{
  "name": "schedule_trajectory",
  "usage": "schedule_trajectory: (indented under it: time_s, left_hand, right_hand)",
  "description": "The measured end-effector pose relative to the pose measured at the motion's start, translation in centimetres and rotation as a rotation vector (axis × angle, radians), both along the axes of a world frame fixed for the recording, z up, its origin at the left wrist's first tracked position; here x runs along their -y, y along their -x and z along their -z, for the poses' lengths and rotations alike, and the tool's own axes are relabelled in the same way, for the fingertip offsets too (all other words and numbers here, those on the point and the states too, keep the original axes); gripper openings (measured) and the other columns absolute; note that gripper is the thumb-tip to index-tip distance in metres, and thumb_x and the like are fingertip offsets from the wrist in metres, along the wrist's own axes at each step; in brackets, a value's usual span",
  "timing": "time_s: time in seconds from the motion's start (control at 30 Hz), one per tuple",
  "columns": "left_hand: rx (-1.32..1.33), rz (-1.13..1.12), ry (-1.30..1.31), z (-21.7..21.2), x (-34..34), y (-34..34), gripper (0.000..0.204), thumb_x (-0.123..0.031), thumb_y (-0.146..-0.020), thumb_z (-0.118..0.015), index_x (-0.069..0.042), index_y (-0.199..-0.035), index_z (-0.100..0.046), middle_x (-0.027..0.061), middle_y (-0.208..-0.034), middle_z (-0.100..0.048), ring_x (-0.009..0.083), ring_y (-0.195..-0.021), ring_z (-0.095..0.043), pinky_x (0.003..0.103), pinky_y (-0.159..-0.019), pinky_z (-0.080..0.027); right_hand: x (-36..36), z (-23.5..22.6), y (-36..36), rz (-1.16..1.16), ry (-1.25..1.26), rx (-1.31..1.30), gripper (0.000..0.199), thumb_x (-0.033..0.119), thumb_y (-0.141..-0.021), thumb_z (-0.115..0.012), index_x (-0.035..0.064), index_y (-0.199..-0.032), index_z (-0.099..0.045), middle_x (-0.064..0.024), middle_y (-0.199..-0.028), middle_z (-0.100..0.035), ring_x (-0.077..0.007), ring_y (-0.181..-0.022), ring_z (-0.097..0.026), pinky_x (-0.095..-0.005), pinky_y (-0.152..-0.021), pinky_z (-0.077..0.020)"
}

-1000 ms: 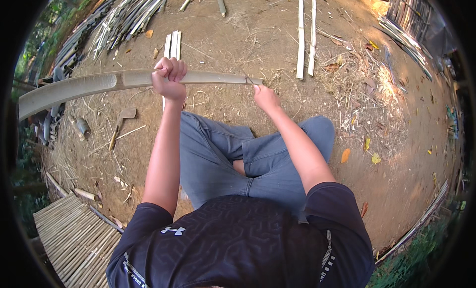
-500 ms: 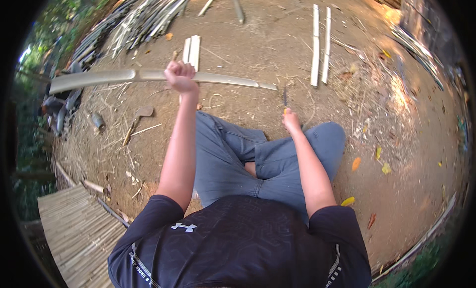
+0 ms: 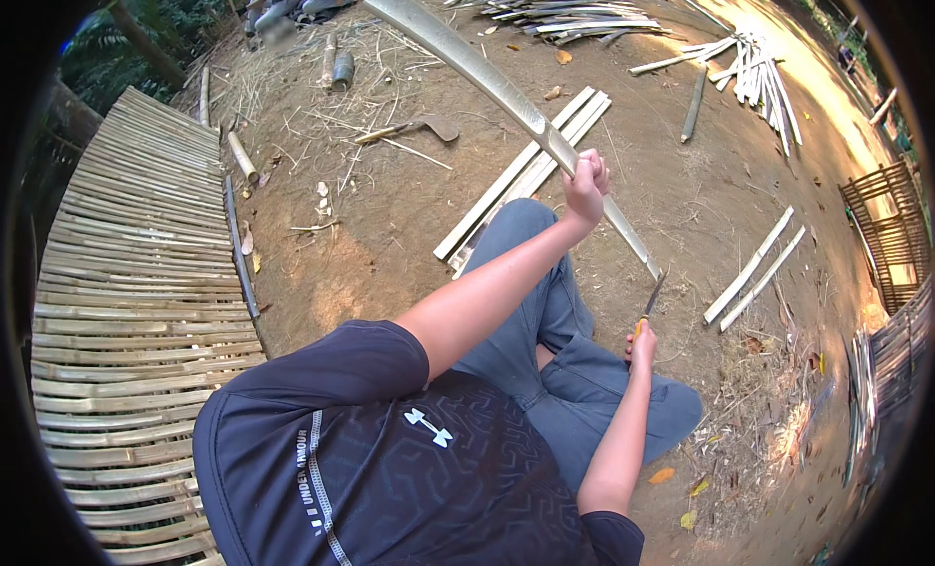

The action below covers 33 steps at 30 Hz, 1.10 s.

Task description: The person uses a knife to peel and strip the outer layer of a long bamboo piece while sitting on the ground, turning the bamboo and making several passes with the blade.

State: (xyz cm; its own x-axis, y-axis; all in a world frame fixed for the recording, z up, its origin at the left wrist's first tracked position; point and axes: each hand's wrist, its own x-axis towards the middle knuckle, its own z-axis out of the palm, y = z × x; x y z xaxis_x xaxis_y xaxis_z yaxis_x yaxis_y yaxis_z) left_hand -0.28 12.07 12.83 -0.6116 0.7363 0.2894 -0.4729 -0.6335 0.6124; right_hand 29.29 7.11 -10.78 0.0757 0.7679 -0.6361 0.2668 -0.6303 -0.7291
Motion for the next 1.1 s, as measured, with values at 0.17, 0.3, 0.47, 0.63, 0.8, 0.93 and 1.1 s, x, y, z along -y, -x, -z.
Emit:
schedule_trajectory:
  time_s: [0.17,0.3,0.47,0.63,0.8,0.93,1.1]
  left_hand:
    - [-0.053,-0.006,-0.008,0.3,2.3,-0.7,0.024,-0.014,-0.086,-0.038,-0.012,-0.064,-0.031,-0.0032,-0.055,-0.027,0.0076,-0.048,-0.021,0.028,-0.044,-0.018]
    - [-0.085,-0.019,-0.025,-0.5,2.4,-2.8,0.024,-0.014,-0.086,-0.039,-0.011,-0.064,-0.032,-0.0031,-0.055,-0.029,0.0074,-0.047,-0.023,0.028,-0.043,-0.019]
    - [-0.145,-0.020,-0.018,-1.0,2.8,-4.1,0.025,-0.014,-0.086,-0.040,-0.011,-0.064,-0.032,-0.0032,-0.055,-0.028,0.0071,-0.046,-0.023,0.027,-0.043,-0.019]
    - [-0.195,-0.052,-0.032,-2.0,2.5,-5.8,0.025,-0.015,-0.086,-0.040,-0.012,-0.063,-0.030,-0.0035,-0.054,-0.027,0.0071,-0.046,-0.021,0.028,-0.042,-0.017]
    - [-0.174,-0.032,-0.044,-3.3,2.0,-6.7,0.025,-0.015,-0.086,-0.040,-0.013,-0.063,-0.030,-0.0039,-0.054,-0.027,0.0071,-0.045,-0.021,0.028,-0.041,-0.016]
    - [-0.243,0.020,-0.030,-3.5,2.2,-7.7,0.025,-0.016,-0.086,-0.040,-0.013,-0.064,-0.030,-0.0036,-0.054,-0.028,0.0073,-0.045,-0.021,0.028,-0.042,-0.017]
    - [-0.331,0.083,-0.051,-4.0,2.5,-9.4,0.023,-0.015,-0.085,-0.039,-0.013,-0.064,-0.030,-0.0033,-0.054,-0.028,0.0076,-0.046,-0.022,0.027,-0.043,-0.019]
  right_hand:
    - [0.5,-0.1,1.2,-0.089,-0.073,0.034,0.038,0.050,-0.100,-0.043,0.0152,-0.110,-0.055,-0.0003,-0.070,-0.054,-0.0099,-0.044,-0.041,-0.0247,-0.035,-0.0269]
    - [0.0,1.2,0.5,-0.089,-0.267,0.044,0.036,0.041,-0.101,-0.045,0.0072,-0.101,-0.057,-0.0036,-0.062,-0.058,-0.0125,-0.042,-0.048,-0.0297,-0.037,-0.0345]
    - [-0.1,1.4,1.1,-0.116,-0.257,0.050,0.038,0.045,-0.101,-0.045,0.0095,-0.107,-0.056,-0.0033,-0.065,-0.057,-0.0116,-0.039,-0.043,-0.0291,-0.035,-0.0309]
    - [-1.0,1.5,0.9,-0.032,-0.251,0.014,0.039,0.048,-0.100,-0.044,0.0118,-0.110,-0.054,-0.0024,-0.067,-0.057,-0.0114,-0.038,-0.041,-0.0282,-0.033,-0.0281]
    - [-1.9,0.2,0.3,0.035,-0.289,-0.039,0.040,0.048,-0.100,-0.043,0.0114,-0.112,-0.053,-0.0021,-0.067,-0.058,-0.0119,-0.041,-0.044,-0.0284,-0.033,-0.0286]
    - [-1.9,-1.8,-0.3,0.099,-0.290,-0.069,0.041,0.048,-0.099,-0.043,0.0109,-0.113,-0.053,-0.0021,-0.068,-0.058,-0.0119,-0.042,-0.044,-0.0281,-0.034,-0.0303]
    - [-1.3,-3.8,-0.7,0.219,-0.298,-0.151,0.038,0.043,-0.101,-0.042,0.0069,-0.102,-0.054,-0.0049,-0.065,-0.059,-0.0132,-0.039,-0.046,-0.0298,-0.033,-0.0314]
